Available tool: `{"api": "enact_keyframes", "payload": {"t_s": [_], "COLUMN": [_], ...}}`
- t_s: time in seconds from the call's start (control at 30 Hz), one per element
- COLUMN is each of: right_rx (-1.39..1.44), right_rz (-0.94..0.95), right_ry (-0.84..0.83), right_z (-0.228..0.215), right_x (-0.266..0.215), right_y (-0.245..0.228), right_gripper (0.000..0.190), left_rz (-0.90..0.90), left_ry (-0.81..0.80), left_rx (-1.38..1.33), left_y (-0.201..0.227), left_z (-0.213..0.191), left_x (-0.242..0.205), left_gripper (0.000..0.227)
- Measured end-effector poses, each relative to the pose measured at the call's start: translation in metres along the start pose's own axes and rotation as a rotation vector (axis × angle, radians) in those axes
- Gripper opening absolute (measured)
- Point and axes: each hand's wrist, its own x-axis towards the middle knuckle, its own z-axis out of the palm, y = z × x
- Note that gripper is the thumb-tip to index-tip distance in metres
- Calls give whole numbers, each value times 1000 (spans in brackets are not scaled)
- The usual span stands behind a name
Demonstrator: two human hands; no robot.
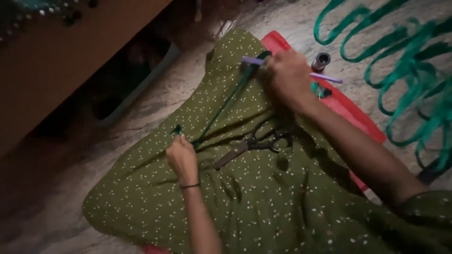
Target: The recorder is creating decorative tassels from green thread and attaching them to the edge of a green garment.
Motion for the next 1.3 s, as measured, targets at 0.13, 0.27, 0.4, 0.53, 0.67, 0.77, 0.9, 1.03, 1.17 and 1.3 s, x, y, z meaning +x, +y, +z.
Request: {"api": "enact_keyframes", "payload": {"t_s": [0.13,0.27,0.4,0.53,0.67,0.77,0.9,1.03,1.17,1.3], "right_rx": [-107,-32,122,212,113,84,-60,53,226,425], "right_rz": [117,361,481,659,269,-108,-333,-57,373,830], "right_ry": [69,48,168,206,148,74,16,4,-73,-327], "right_z": [-4,25,56,47,12,9,3,14,58,107], "right_x": [7,-4,-21,-23,-18,-21,-21,-22,-42,-74], "right_y": [25,50,84,101,61,27,26,45,72,117], "right_gripper": [9,13,19,22,11,12,20,20,23,27], "left_rz": [-36,9,35,33,112,162,184,198,169,170], "left_ry": [-33,-48,-48,-69,-41,-16,-12,9,-23,-33], "left_rx": [40,124,207,264,443,545,611,624,687,674], "left_y": [7,-2,-15,-47,-64,-72,-83,-77,-75,-72], "left_z": [-3,6,4,-13,-28,-34,-34,-28,-33,-33], "left_x": [-2,-4,2,8,13,14,11,17,13,14], "left_gripper": [26,26,29,31,27,25,23,23,28,30]}}
